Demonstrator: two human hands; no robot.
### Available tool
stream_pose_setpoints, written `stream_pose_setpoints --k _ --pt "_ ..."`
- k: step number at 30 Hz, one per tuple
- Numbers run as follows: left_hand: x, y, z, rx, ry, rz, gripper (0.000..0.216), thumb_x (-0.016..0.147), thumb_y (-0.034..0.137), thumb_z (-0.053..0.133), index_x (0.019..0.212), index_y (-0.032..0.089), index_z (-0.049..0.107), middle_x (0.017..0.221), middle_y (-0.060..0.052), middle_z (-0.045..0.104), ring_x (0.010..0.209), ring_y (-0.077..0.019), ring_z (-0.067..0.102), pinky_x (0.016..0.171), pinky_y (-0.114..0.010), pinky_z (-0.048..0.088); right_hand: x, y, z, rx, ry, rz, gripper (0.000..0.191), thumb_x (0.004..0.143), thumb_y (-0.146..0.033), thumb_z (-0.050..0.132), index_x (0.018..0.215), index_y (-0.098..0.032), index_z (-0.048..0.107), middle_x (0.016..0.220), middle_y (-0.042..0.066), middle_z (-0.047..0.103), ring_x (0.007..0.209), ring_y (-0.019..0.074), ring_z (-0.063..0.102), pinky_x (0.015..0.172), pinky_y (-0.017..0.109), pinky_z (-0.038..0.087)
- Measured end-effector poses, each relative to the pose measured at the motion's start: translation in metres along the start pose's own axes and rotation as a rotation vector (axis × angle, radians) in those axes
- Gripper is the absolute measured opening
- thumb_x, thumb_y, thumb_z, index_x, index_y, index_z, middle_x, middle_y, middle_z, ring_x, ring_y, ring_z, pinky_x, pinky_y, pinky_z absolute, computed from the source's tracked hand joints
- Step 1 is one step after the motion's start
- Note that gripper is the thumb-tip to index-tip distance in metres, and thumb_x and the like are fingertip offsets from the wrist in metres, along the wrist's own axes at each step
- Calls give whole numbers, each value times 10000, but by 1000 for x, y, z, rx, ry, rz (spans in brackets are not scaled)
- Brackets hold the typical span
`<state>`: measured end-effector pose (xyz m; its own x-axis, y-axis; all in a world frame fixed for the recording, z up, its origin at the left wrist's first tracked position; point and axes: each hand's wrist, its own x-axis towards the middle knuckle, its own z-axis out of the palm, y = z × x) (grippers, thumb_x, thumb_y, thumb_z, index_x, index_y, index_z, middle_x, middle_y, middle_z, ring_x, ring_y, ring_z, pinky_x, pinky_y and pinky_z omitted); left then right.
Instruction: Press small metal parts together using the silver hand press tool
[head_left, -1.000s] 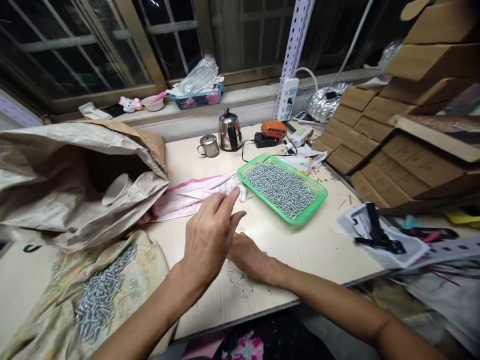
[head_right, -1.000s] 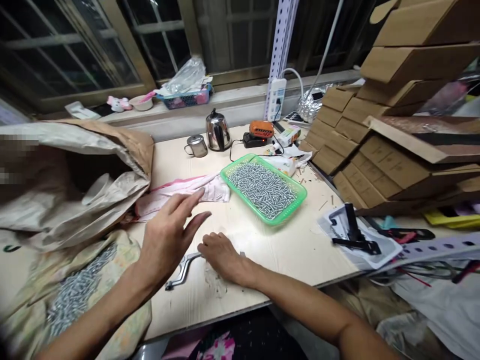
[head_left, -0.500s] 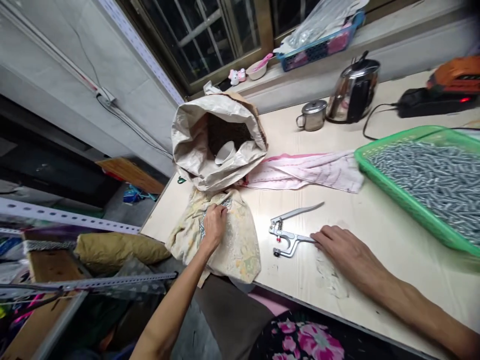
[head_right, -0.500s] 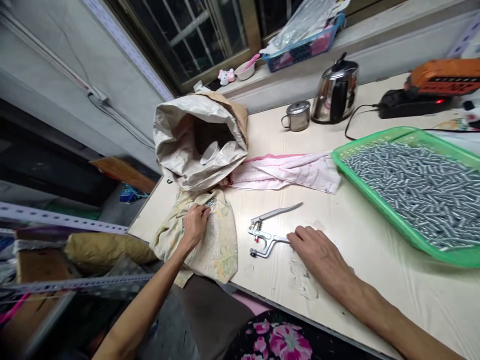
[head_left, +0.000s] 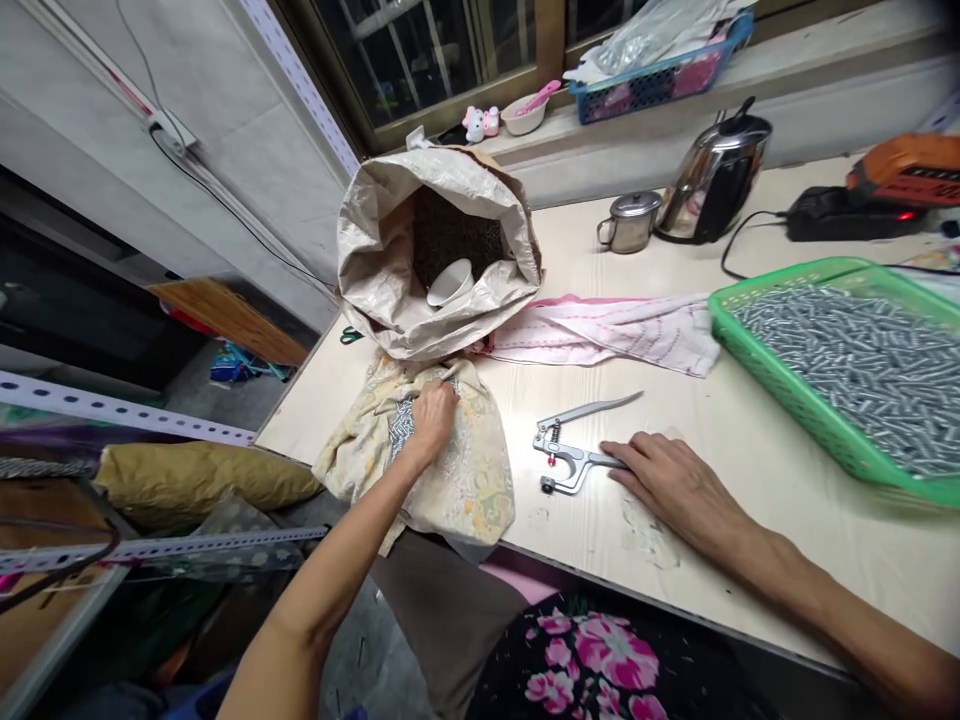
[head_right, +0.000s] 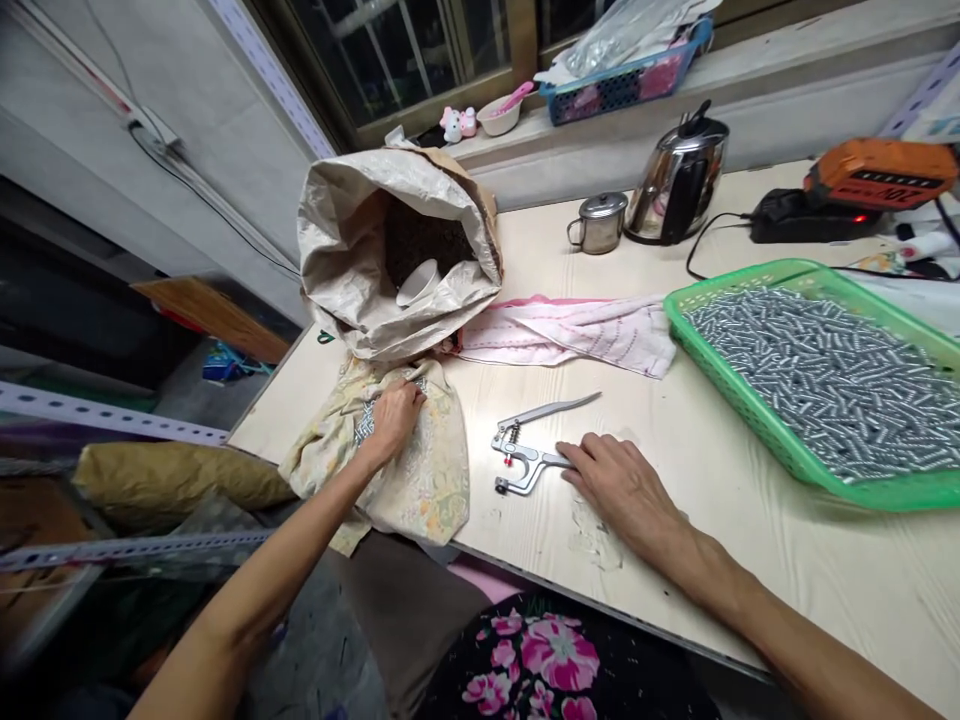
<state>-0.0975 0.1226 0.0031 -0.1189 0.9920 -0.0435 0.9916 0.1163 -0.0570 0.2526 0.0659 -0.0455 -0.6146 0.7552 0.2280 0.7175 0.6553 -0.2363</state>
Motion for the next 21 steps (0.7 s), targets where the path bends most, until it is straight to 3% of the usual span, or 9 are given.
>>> stream_pose_setpoints --k 9,13,16,21 --pt "15 6 -2 23 -72 68 244 886 143 436 915 94 673 1015 -176 643 959 -263 577 797 -338 423 4 -4 -9 14 -22 18 263 1004 -278 392 1113 -194 615 862 71 547 772 211 472 704 338 314" --pt "5 14 -14 13 -32 121 256 868 113 426 946 70 665 1036 -192 642 1010 -278 571 834 -352 426 5 -6 -12 -15 -35 20 258 1000 -196 377 1087 -190 620 845 62 533 759 204 443 681 329 279" --pt "-18 28 -25 -259 -21 117 237 862 173 471 946 99 680 911 -117 677 859 -219 611 786 -316 449 5 -4 -9 -6 -21 27 239 999 -189 389 1081 -189 614 858 59 541 779 204 446 682 329 273" --pt "-68 59 -27 -882 -298 -60 292 779 335 606 950 118 703 721 -25 659 561 -125 554 564 -246 443 4 -2 -7 48 3 47 221 1011 -295 419 1076 -187 600 888 59 559 794 202 451 706 337 285"
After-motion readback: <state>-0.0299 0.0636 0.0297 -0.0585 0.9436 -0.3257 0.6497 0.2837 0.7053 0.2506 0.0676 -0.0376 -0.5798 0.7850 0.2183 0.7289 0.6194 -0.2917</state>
